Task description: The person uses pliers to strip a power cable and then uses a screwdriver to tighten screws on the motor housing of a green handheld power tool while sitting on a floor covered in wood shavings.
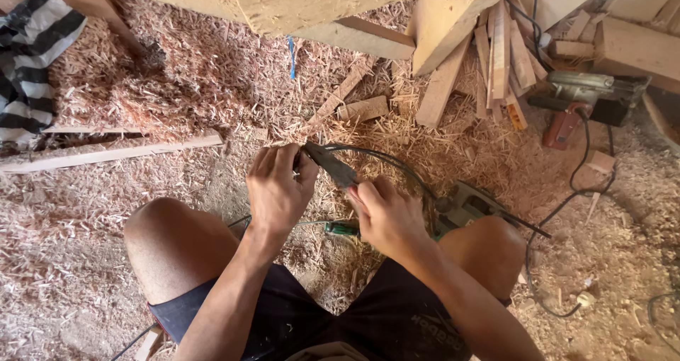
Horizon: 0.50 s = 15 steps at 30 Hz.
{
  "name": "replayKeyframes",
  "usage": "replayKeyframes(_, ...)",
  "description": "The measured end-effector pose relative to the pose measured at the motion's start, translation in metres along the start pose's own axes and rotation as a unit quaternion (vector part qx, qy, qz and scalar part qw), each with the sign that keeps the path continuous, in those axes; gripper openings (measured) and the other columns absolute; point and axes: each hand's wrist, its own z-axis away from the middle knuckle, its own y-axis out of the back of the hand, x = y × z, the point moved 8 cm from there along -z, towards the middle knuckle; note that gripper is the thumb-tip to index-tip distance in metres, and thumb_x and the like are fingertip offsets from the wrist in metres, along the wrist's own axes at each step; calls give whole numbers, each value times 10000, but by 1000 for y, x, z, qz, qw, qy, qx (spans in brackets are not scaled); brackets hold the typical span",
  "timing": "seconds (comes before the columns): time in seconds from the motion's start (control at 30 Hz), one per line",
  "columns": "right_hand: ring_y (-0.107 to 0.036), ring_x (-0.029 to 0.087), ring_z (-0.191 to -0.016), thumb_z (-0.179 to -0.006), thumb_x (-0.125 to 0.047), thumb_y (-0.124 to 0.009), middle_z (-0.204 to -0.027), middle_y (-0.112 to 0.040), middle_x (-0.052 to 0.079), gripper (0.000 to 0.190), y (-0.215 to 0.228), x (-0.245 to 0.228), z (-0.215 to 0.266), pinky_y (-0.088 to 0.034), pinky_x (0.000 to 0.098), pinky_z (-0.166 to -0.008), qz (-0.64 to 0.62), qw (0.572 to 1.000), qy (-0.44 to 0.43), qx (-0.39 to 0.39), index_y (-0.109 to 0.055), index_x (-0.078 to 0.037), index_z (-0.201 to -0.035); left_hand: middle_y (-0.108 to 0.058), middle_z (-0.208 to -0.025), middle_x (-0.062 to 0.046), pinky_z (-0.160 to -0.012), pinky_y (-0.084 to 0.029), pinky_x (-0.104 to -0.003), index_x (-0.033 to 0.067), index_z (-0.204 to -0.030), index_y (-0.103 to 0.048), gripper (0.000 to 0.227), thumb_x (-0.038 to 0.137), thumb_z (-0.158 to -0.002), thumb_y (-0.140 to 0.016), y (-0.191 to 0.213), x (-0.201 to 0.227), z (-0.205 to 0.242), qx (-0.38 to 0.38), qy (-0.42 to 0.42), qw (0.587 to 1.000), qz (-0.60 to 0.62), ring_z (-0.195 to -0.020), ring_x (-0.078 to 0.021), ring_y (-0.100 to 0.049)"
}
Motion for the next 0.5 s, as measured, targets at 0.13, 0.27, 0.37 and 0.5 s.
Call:
replayKeyframes(0.13, -478, 83, -490, -1072, -248, -547, -733, -535, 34, 146, -43, 12, 29, -426, 229, -382, -695, 588, -298, -286, -511, -109, -1045, -665, -690, -64, -489, -498, -293, -2, -882, -687, 113, 59, -959, -631, -21, -40, 18, -85, 324, 828, 450, -533, -112, -580)
replayKeyframes(0.27, -501, 65, -525, -1048, -240, -573, -804, -572, 33, 192, -20, 15, 5, -402, 239, -377, -385, 905, -138, -115, -497, -79, -975, -637, -626, -60, -326, -397, -304, -1, -844, -692, 132, 56, -931, -610, -3, -18, 4, -91, 122, 980, 132, -409, -100, -508)
replayKeyframes(0.37, -451, 48, -497, -1054, -267, -547, -816, -565, 49, 208, -8, -4, 4, -368, 238, -348, -22, 1000, -14, -6, -515, -72, -987, -639, -705, -75, -470, -474, -273, -1, -876, -656, 129, 41, -982, -598, 3, 14, 5, 26, -64, 993, -97, -563, -115, -557)
replayKeyframes(0.5, -430, 62, -531, -1136, -307, -529, -709, -478, -9, 256, -35, 15, 17, -375, 239, -454, -385, 892, -142, -192, -496, -119, -964, -642, -651, -71, -401, -430, -297, 4, -828, -672, 164, 74, -969, -625, -21, -35, 16, -105, 197, 932, 285, -465, -113, -532)
